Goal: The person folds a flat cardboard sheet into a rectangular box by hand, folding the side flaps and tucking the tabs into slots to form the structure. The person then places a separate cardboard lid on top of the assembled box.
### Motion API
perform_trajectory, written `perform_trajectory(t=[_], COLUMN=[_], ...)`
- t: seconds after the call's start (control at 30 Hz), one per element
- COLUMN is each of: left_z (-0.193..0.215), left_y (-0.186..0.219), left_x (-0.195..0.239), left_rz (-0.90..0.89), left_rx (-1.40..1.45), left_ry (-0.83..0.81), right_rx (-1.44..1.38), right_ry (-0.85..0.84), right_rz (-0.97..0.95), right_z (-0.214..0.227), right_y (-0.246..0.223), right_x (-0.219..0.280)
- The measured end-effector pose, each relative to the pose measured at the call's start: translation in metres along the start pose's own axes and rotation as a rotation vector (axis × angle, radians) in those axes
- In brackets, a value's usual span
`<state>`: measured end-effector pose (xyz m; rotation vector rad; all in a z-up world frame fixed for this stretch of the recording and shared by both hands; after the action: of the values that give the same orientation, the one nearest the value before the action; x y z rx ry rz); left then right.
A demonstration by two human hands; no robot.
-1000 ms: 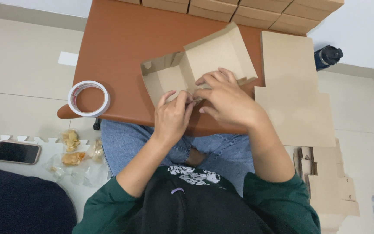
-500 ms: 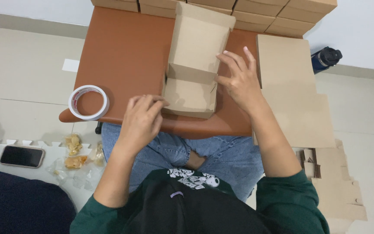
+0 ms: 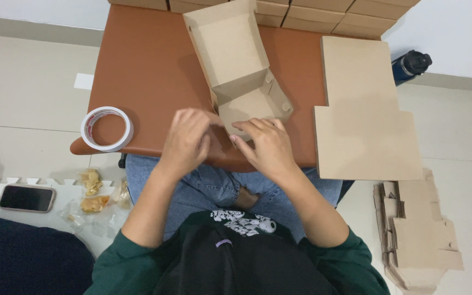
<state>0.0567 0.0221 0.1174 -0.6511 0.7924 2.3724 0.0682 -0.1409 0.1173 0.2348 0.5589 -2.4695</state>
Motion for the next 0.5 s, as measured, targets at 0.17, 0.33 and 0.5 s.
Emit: perform_trajectory(t=[0.17,0.33,0.5], left_z=[0.014,-0.011,-0.033], left_y=[-0.018,-0.039,-0.041], left_x=[-0.035,-0.041,-0.024], left_rz=[0.002,0.018,-0.081], left_rx=[-0.237,-0.340,-0.390], left_ry=[-0.089,-0.228,-0.174], right_rx=[-0.088,-0.150,-0.249], right_ry=[0.053,0.062,0.054], right_rz=[0.064,0.078,0.156], right_z=[-0.011,-0.004,0.013], right_y=[0.005,0.028,0.041], right_x=[0.018,0.034,0.039])
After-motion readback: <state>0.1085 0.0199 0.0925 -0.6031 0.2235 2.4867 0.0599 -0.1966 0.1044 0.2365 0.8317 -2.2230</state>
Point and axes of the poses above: each hand's wrist, its own x-axis away from the middle knuckle, its own z-axis out of the back of the hand, y = z × x, the point moved 7 cm from there along -x, towards the middle knuckle, and after that the axes turned 1 degree about z, right-handed, at the moved point
